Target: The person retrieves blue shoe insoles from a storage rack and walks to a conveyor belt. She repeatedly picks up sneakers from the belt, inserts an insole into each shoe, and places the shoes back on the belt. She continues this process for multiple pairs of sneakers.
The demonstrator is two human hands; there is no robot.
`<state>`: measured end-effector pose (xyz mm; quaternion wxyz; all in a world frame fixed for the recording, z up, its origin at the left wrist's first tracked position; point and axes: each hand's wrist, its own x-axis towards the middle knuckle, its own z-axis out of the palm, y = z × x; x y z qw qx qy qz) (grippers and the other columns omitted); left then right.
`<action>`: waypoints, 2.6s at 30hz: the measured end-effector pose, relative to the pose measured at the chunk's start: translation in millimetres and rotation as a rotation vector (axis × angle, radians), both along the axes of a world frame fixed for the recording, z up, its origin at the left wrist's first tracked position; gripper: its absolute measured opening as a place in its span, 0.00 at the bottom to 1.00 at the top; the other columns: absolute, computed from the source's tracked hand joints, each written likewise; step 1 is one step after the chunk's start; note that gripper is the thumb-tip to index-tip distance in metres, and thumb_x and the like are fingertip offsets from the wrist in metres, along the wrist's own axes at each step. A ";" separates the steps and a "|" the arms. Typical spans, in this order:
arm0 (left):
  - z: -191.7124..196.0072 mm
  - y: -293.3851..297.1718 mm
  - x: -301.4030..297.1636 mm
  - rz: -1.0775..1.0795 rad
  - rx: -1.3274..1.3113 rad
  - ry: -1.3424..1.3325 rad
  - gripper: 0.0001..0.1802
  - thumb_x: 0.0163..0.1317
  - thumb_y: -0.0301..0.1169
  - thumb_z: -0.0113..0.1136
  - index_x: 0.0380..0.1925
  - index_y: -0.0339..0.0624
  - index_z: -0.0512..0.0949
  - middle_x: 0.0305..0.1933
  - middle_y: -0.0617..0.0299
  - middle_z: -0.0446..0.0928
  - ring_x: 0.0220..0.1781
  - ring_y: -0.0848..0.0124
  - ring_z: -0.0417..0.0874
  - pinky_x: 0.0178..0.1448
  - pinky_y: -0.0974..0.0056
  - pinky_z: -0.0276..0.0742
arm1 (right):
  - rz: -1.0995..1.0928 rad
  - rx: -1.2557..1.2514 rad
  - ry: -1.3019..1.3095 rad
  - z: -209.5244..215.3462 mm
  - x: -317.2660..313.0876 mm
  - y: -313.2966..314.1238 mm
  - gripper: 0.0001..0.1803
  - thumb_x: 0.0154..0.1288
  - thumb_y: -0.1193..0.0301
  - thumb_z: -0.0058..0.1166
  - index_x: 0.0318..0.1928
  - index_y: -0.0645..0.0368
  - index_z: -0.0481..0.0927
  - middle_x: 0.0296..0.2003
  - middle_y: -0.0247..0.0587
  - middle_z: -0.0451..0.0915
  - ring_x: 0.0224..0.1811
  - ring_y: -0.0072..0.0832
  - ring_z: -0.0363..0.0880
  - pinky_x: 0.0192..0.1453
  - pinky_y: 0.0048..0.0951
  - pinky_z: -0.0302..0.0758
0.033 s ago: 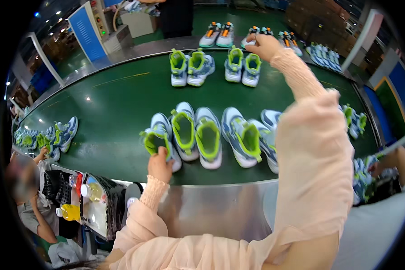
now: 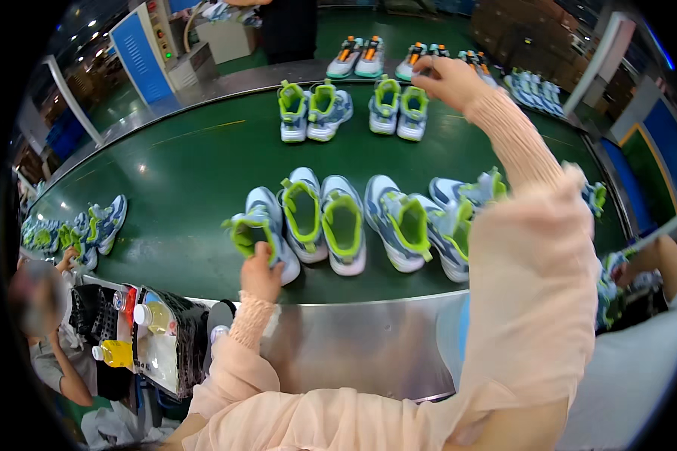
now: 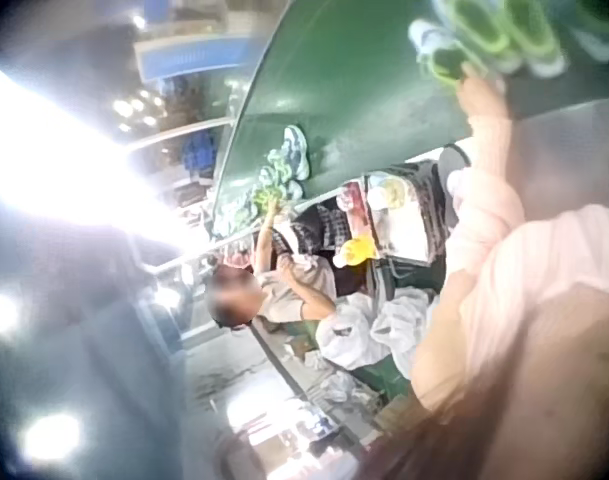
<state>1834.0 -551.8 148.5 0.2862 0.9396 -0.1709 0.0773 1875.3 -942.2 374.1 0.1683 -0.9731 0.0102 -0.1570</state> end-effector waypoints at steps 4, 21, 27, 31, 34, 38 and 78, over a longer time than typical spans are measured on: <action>74.6 11.8 -68.5 -0.182 -0.141 -0.018 0.18 0.47 0.27 0.63 0.38 0.39 0.67 0.33 0.49 0.76 0.36 0.50 0.76 0.39 0.52 0.70 | -0.154 -0.043 -0.029 17.9 -229.1 61.6 0.06 0.57 0.69 0.53 0.30 0.58 0.74 0.10 0.37 0.66 0.12 0.20 0.63 0.18 0.24 0.60; 62.0 -46.8 -21.7 -0.141 -0.156 0.044 0.19 0.57 0.44 0.55 0.38 0.39 0.75 0.37 0.49 0.79 0.40 0.55 0.80 0.43 0.55 0.74 | -0.614 -0.110 0.410 -154.2 -419.6 140.4 0.39 0.49 0.54 0.59 0.60 0.56 0.63 0.35 0.51 0.78 0.34 0.46 0.79 0.38 0.41 0.75; 3.5 -86.8 43.4 -0.171 0.243 0.363 0.31 0.52 0.56 0.54 0.38 0.36 0.79 0.43 0.44 0.77 0.46 0.50 0.78 0.53 0.55 0.72 | -0.630 -0.087 0.072 -117.9 -436.8 127.0 0.24 0.55 0.57 0.54 0.51 0.54 0.75 0.35 0.48 0.78 0.36 0.44 0.78 0.39 0.39 0.74; 2.2 -73.8 9.1 -0.218 0.207 0.246 0.27 0.54 0.52 0.55 0.34 0.34 0.79 0.38 0.45 0.78 0.44 0.51 0.79 0.49 0.55 0.73 | -0.422 0.063 0.015 -72.0 -414.0 123.1 0.16 0.59 0.60 0.51 0.42 0.55 0.80 0.34 0.48 0.77 0.36 0.44 0.77 0.40 0.37 0.72; 20.6 -47.3 -20.2 -0.315 0.189 0.373 0.23 0.54 0.51 0.54 0.29 0.42 0.82 0.34 0.51 0.80 0.40 0.53 0.79 0.46 0.55 0.73 | -0.174 -0.015 0.104 -61.3 -354.7 137.6 0.16 0.57 0.59 0.52 0.42 0.53 0.81 0.33 0.49 0.77 0.36 0.45 0.77 0.40 0.38 0.73; 35.7 -34.9 -41.4 -0.231 -0.144 0.082 0.22 0.51 0.45 0.60 0.43 0.44 0.77 0.40 0.51 0.78 0.39 0.53 0.78 0.46 0.56 0.73 | -0.005 -0.124 0.338 -53.8 -268.0 155.4 0.16 0.51 0.58 0.56 0.39 0.51 0.83 0.34 0.48 0.80 0.39 0.43 0.78 0.43 0.37 0.74; -54.2 -18.8 83.6 -0.532 -0.558 0.457 0.28 0.62 0.27 0.50 0.63 0.42 0.58 0.62 0.56 0.64 0.63 0.66 0.63 0.65 0.65 0.57 | 0.451 -0.381 0.232 -247.3 -14.3 237.4 0.12 0.37 0.71 0.61 0.29 0.55 0.84 0.29 0.42 0.82 0.32 0.34 0.80 0.35 0.38 0.76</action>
